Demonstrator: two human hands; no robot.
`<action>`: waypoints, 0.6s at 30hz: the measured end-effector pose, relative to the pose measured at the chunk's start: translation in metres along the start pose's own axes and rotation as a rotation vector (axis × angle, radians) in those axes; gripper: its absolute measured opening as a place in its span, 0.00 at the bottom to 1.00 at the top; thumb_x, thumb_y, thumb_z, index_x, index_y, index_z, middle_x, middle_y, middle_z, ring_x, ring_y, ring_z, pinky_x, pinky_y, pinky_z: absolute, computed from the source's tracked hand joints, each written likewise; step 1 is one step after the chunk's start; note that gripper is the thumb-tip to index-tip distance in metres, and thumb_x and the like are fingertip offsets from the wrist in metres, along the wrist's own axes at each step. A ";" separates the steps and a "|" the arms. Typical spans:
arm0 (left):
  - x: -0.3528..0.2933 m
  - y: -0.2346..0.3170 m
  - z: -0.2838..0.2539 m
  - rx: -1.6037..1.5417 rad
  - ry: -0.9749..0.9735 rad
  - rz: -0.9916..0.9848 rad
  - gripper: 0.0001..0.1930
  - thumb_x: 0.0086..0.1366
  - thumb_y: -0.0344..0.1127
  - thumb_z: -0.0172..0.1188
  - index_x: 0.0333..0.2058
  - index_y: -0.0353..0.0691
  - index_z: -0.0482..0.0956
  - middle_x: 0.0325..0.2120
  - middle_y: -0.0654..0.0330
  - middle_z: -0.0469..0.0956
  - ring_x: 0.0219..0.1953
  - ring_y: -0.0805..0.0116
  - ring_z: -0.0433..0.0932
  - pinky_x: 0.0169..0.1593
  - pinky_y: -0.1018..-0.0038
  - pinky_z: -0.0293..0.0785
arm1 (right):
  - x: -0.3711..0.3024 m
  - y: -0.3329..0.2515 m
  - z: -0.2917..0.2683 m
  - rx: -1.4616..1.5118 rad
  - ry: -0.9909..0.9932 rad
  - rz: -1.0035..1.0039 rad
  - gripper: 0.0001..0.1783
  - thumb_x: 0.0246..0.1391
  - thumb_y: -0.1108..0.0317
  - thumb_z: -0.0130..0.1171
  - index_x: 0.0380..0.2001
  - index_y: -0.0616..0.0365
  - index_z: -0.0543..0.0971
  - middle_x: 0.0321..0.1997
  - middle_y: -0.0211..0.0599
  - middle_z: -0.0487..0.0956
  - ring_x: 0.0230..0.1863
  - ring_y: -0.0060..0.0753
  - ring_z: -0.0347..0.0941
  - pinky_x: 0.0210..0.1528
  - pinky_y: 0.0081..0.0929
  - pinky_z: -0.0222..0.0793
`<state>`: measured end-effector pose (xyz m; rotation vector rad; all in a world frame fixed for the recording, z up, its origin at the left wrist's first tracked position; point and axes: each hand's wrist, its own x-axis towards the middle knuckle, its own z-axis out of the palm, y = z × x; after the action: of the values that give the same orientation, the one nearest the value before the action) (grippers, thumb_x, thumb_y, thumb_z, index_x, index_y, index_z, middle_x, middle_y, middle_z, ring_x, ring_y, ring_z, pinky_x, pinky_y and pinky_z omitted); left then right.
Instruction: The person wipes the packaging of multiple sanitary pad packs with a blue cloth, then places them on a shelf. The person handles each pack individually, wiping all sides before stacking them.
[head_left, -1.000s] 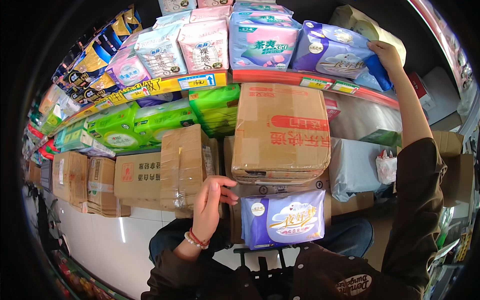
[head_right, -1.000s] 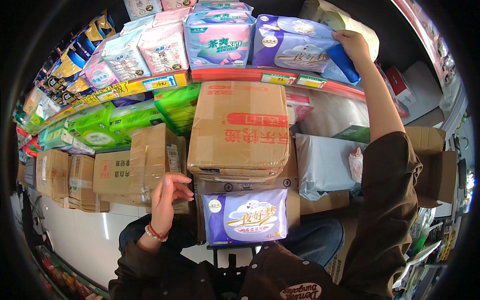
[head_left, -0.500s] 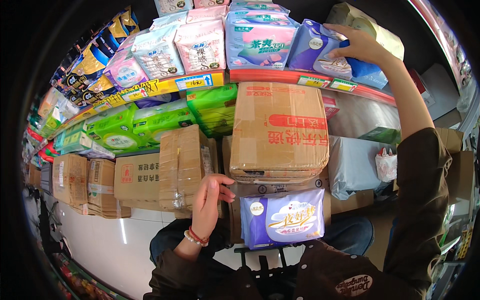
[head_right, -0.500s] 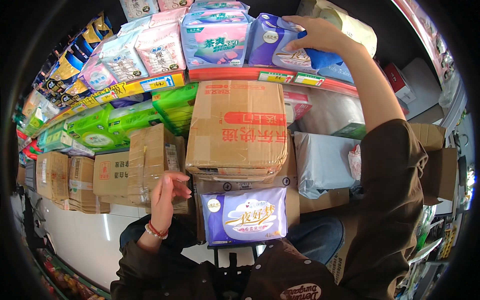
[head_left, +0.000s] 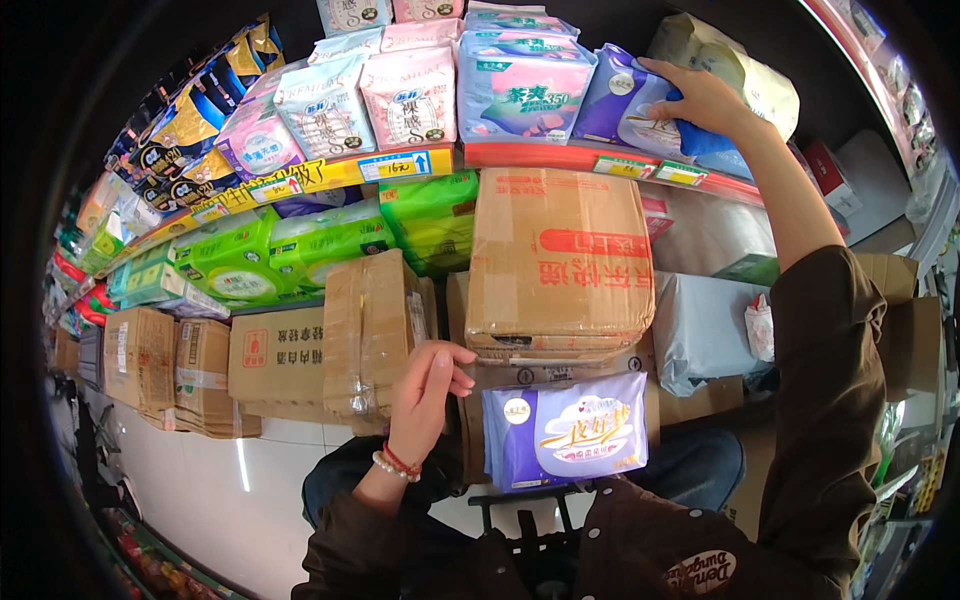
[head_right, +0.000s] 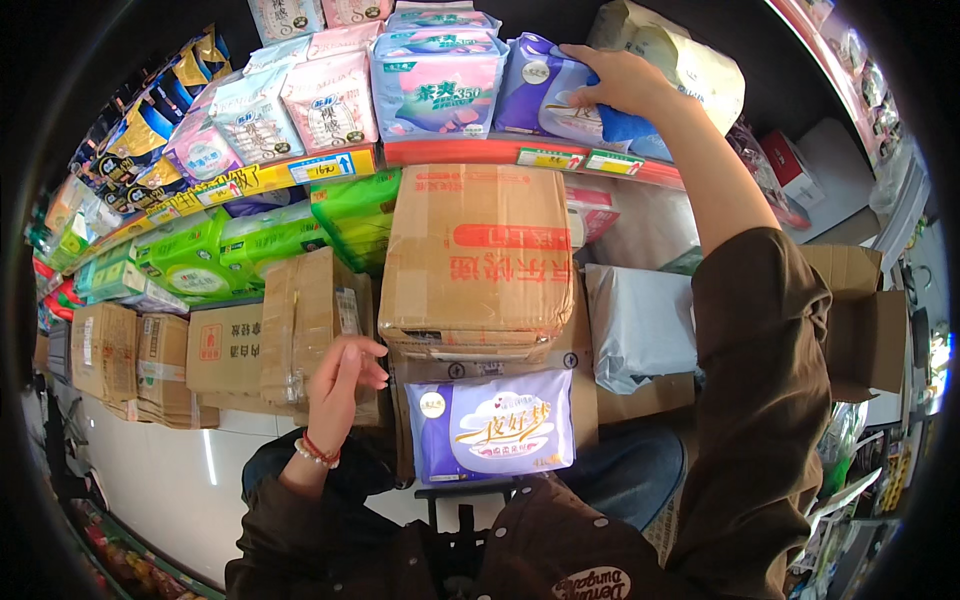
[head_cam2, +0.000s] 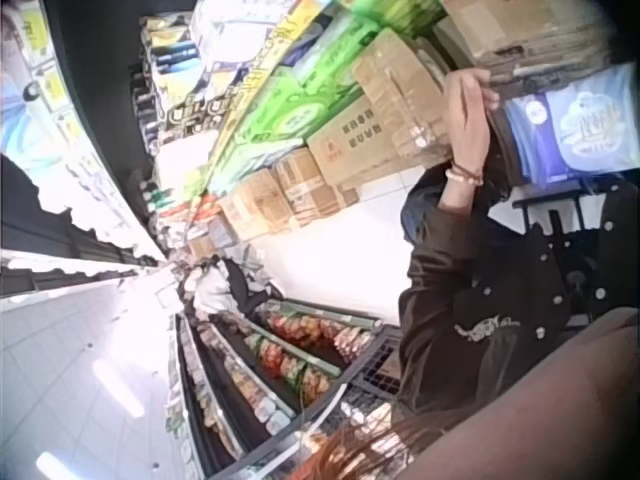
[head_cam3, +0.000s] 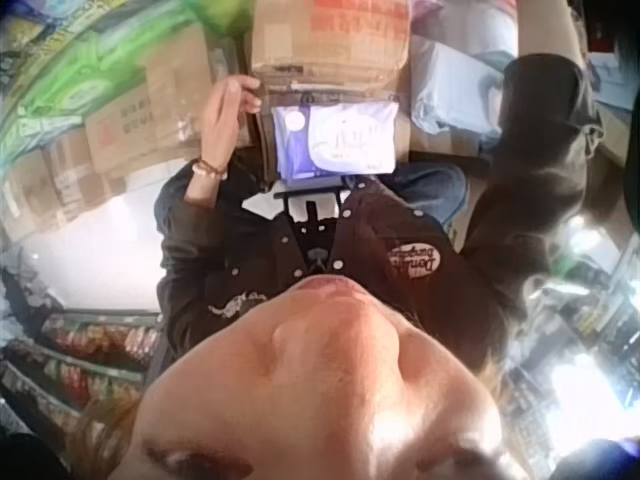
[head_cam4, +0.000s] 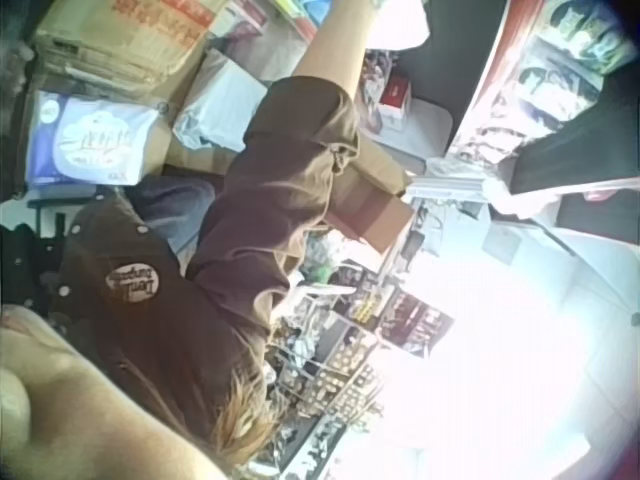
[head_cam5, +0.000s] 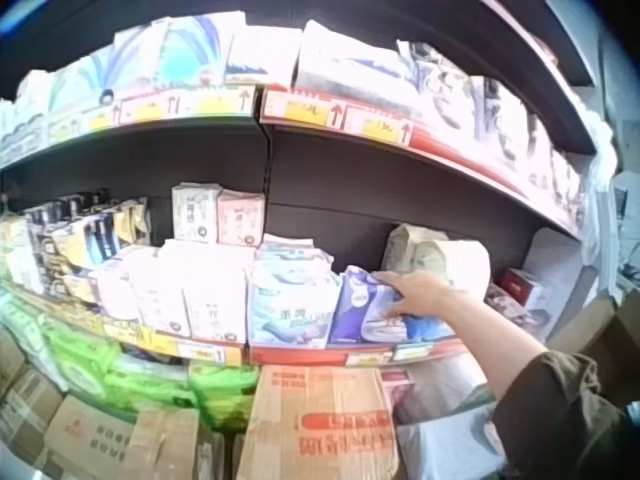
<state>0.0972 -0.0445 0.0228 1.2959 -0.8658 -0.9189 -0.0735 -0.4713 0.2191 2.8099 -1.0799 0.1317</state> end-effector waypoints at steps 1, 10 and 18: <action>0.003 -0.004 0.001 0.000 -0.004 0.009 0.17 0.77 0.41 0.41 0.41 0.35 0.75 0.36 0.60 0.77 0.32 0.75 0.77 0.37 0.78 0.75 | 0.001 0.006 0.000 -0.023 0.057 -0.054 0.45 0.45 0.50 0.69 0.67 0.36 0.62 0.57 0.42 0.76 0.56 0.50 0.73 0.56 0.41 0.69; 0.003 -0.009 -0.005 0.193 -0.213 -0.123 0.12 0.72 0.40 0.50 0.42 0.38 0.77 0.28 0.66 0.79 0.25 0.82 0.72 0.29 0.83 0.69 | -0.127 -0.021 0.000 0.074 0.235 -0.286 0.29 0.52 0.77 0.51 0.59 0.50 0.71 0.53 0.42 0.76 0.47 0.40 0.76 0.49 0.32 0.70; -0.014 -0.016 -0.003 0.727 -0.620 -0.436 0.38 0.67 0.68 0.44 0.40 0.29 0.70 0.25 0.51 0.79 0.27 0.61 0.82 0.34 0.67 0.76 | -0.319 -0.107 0.085 0.803 -0.545 0.238 0.45 0.48 0.45 0.69 0.59 0.69 0.68 0.45 0.49 0.79 0.48 0.39 0.76 0.52 0.30 0.69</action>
<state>0.0938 -0.0315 0.0064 1.9069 -1.5264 -1.4697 -0.2343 -0.1947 0.0851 3.5140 -1.8185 -0.2598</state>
